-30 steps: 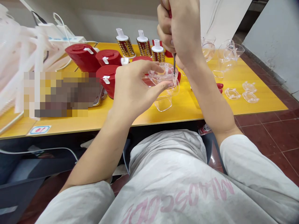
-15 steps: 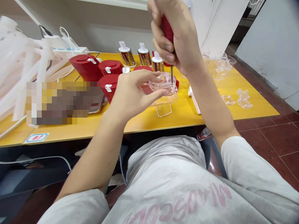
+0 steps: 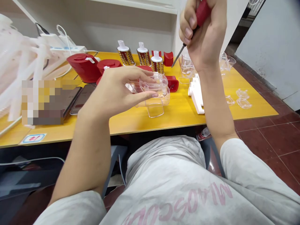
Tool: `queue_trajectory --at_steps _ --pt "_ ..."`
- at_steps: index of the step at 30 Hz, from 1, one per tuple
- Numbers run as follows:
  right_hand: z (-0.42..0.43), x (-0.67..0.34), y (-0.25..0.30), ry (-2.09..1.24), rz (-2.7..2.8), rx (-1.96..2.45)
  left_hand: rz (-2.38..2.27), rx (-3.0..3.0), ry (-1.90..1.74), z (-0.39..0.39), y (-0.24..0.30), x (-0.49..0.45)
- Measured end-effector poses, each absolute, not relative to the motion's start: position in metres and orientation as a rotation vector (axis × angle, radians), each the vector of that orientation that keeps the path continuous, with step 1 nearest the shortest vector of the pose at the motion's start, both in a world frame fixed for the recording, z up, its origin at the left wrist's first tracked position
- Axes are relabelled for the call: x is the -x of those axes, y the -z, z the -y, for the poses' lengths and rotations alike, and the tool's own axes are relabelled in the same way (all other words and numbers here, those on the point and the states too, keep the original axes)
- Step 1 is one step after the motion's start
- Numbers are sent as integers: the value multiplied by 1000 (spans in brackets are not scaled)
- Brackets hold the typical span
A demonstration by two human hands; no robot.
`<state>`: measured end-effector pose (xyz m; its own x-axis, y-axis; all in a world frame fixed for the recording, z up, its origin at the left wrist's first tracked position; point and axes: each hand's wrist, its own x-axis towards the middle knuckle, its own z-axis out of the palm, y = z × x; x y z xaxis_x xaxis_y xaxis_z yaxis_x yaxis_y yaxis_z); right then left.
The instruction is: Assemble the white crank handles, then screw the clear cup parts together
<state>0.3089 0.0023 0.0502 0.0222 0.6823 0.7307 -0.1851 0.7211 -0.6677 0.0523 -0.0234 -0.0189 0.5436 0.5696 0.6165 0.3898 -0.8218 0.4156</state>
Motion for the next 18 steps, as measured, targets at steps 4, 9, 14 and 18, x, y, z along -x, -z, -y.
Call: queue_trajectory --at_steps 4,9,14,18 --pt "-35 -328 -6 -516 1353 599 -865 -2549 -1106 25 16 -46" --pt "-39 -340 34 -234 1685 836 -855 -2575 -1150 23 19 -50" --pt "-46 -342 48 -164 1904 936 -901 -2623 -1097 22 20 -52" --pt "-49 -341 52 -128 1968 971 -918 -2611 -1117 21 19 -53"
